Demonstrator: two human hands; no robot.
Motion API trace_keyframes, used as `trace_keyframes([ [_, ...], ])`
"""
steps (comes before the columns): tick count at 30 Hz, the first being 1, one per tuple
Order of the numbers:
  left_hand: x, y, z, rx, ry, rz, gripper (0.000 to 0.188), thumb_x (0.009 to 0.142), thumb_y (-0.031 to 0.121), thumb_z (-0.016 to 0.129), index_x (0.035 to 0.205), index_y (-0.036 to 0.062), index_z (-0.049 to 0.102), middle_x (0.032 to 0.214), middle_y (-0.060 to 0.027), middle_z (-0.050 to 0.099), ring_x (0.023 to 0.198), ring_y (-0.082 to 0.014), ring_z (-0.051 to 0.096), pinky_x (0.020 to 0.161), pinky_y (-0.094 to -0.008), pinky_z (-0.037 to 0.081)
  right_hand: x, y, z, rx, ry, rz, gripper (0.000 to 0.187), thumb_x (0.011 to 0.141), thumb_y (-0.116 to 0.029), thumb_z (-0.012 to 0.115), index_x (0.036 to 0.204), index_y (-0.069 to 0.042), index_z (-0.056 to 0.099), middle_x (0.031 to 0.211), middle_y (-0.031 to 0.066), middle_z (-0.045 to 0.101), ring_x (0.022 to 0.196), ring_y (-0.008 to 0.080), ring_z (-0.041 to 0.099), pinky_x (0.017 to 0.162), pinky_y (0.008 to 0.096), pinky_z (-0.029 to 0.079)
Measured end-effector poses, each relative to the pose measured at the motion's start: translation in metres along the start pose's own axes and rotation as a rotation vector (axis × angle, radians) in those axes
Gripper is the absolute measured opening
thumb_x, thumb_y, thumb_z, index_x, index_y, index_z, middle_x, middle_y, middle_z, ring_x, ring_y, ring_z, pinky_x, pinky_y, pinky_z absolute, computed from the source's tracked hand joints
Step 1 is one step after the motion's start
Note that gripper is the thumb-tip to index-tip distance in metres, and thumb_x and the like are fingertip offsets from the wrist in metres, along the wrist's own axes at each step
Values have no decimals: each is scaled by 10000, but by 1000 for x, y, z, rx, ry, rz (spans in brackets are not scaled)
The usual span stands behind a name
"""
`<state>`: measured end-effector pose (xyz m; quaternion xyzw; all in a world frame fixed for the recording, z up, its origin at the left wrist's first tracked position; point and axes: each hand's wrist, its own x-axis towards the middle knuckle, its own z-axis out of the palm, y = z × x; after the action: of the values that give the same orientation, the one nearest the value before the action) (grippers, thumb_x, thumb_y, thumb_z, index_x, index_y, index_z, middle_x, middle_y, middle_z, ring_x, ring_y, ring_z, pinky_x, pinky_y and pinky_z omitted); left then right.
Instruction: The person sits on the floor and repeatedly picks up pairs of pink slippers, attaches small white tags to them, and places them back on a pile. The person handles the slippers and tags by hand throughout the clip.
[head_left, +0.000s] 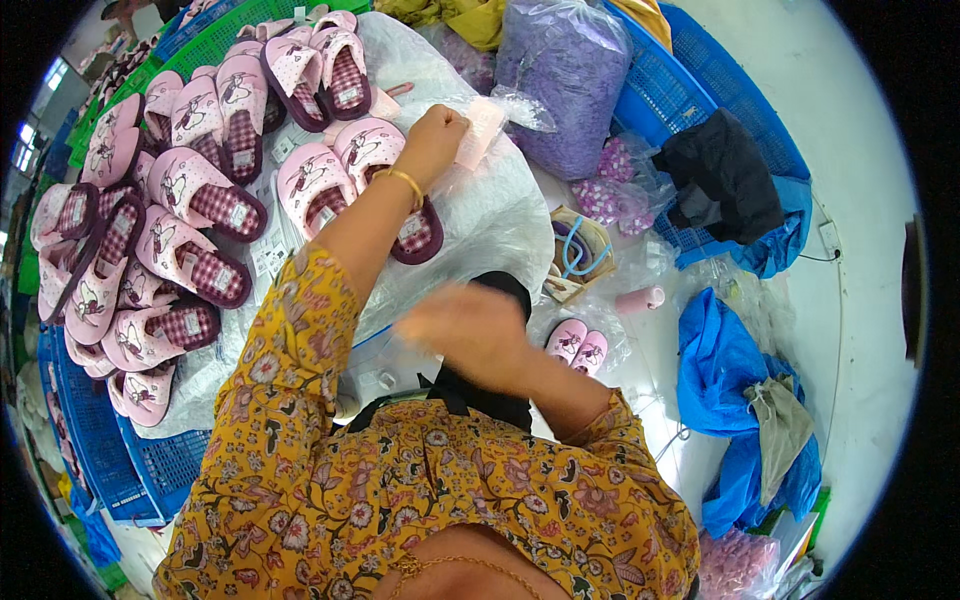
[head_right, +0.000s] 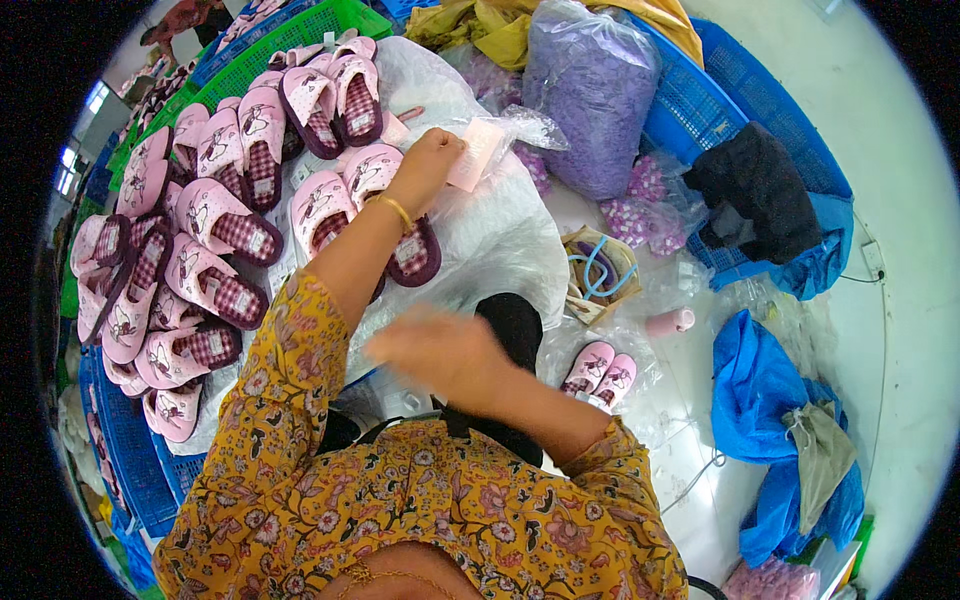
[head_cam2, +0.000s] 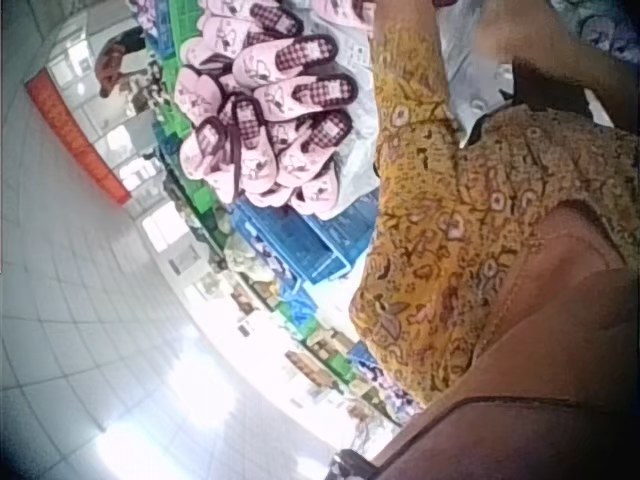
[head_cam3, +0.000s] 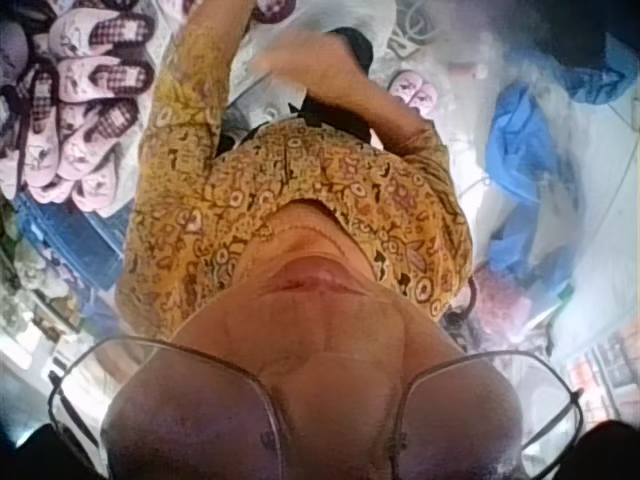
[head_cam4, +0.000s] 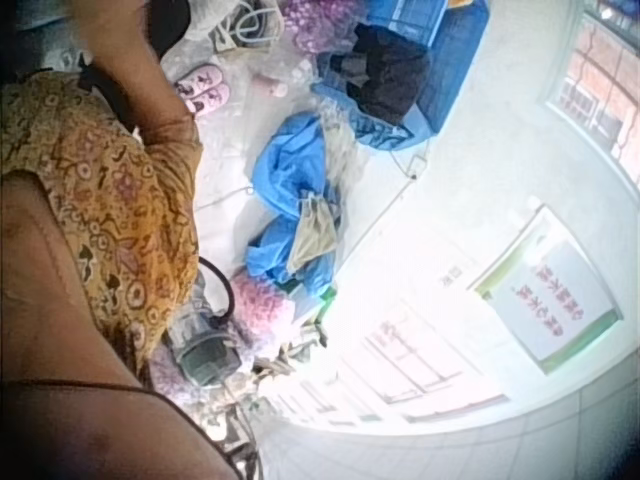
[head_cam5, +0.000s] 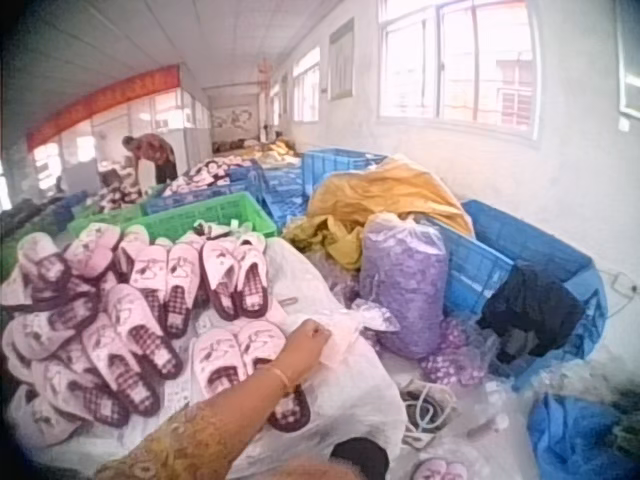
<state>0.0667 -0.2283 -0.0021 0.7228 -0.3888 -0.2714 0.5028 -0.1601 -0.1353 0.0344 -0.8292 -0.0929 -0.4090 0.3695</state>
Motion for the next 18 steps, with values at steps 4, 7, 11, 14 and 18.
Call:
trace_keyframes([
  [4,-72,27,-21,-151,-88,200,131,968,184,563,956,54,560,813,28,533,730,-55,496,645,-212,423,5,21,-44,225,290,824,301,900,-101,653,1197,-56,627,817,-11,631,721,71,566,658,229,470],
  [7,-117,26,-28,-402,-142,66,99,969,173,560,957,75,557,800,52,511,705,-31,453,619,-190,376,11,34,-45,403,414,835,517,851,-98,717,1300,-10,477,783,38,628,658,79,538,595,228,436],
  [11,-151,19,-35,-358,-133,103,98,976,185,549,953,89,553,803,60,512,679,-22,423,595,-184,345,8,28,-29,533,438,879,551,838,-93,736,1297,21,453,799,64,654,658,79,553,586,216,433],
  [14,-169,17,-40,-354,-125,97,106,980,193,540,947,93,553,797,59,510,666,-22,415,592,-187,343,9,17,-20,581,400,916,550,832,-98,749,1281,31,458,800,71,657,651,79,553,578,209,429],
  [18,-177,13,-37,-774,-10,-30,85,995,163,525,991,81,547,880,-2,603,767,-89,578,720,-253,487,-3,7,-2,638,364,968,516,829,-108,757,1249,21,486,804,73,660,643,81,550,572,212,426],
])
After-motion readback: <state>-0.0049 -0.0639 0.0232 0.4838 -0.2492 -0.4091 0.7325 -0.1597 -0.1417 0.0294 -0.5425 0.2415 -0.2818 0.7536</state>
